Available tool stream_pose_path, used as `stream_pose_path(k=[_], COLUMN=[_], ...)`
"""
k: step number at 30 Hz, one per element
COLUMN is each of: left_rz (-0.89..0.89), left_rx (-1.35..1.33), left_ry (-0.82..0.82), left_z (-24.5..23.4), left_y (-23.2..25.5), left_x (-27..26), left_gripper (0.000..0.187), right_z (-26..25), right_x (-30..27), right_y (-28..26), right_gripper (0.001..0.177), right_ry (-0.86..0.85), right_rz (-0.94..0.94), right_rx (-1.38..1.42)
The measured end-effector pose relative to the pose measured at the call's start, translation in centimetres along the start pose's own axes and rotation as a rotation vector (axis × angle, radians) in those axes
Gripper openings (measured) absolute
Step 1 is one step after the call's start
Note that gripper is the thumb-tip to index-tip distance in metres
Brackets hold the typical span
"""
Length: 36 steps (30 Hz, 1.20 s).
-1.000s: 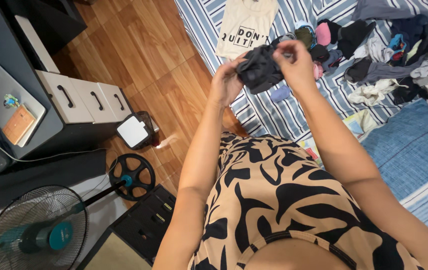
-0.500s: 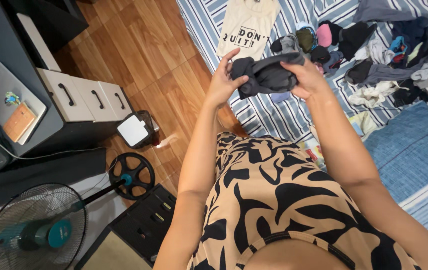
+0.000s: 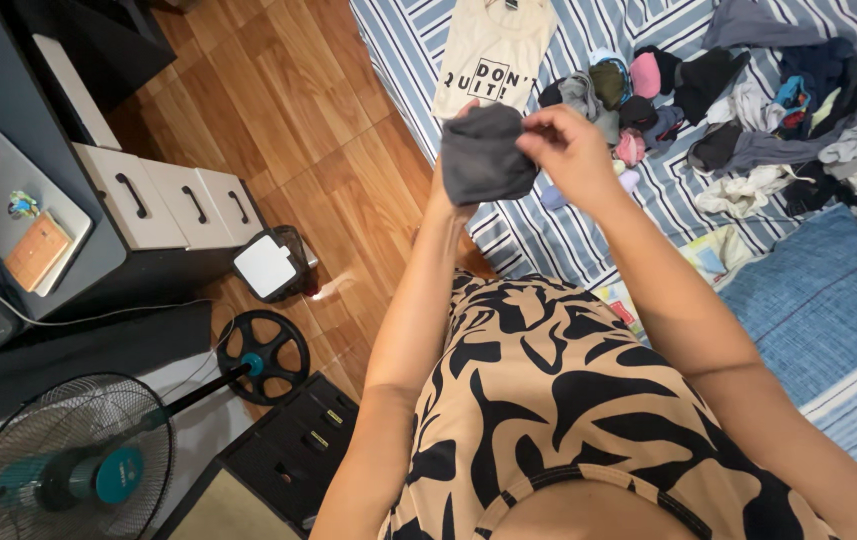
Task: The person folds and sorts various small clothing items, including socks and underwear, by hand on a bed.
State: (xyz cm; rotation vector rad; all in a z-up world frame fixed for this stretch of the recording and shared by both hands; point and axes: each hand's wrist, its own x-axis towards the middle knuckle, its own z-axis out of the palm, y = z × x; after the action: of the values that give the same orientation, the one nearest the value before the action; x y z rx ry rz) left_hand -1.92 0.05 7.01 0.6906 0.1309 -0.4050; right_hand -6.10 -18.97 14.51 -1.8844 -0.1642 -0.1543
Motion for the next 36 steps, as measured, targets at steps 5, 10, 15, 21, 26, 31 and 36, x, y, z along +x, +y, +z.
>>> stream_pose_path(k=[5,10,15,21,26,31,36], left_rz=[0.132,0.518,0.227,0.177,0.067,-0.169,-0.146], left_rx=[-0.015,0.707,0.574,0.644,0.414,0.403,0.465], left_ry=[0.027,0.063,-0.057,0.049,0.03,-0.239,-0.217], left_z=[0.3,0.0,1.9,1.3,-0.2,2.1,1.6], left_y=[-1.0,-2.5,0.6,-1.7,-0.9,1.8,-0.2], left_x=[-0.4,-1.1,-2.2,-1.8,-0.3,-0.6,0.0], left_gripper=[0.045,0.028,0.035,0.034,0.042,0.066,0.055], right_z=[1.5,1.6,1.2,1.1,-0.5,-1.3,-2.7], right_x=[0.0,0.1,0.7,0.0,-0.7,-0.4,-0.3], right_y=[0.5,-0.2,1.0,1.2,1.1,-0.2,-4.2], right_gripper=[0.042,0.044,0.036,0.039,0.05,0.051,0.036], right_ry=[0.06,0.027,0.212,0.15,-0.054,-0.179,-0.151], right_rz=[0.203,0.132,0.182,0.103,0.13,0.17,-0.093], right_rx=[0.098,0.081,0.348,0.223,0.366,0.578,0.031])
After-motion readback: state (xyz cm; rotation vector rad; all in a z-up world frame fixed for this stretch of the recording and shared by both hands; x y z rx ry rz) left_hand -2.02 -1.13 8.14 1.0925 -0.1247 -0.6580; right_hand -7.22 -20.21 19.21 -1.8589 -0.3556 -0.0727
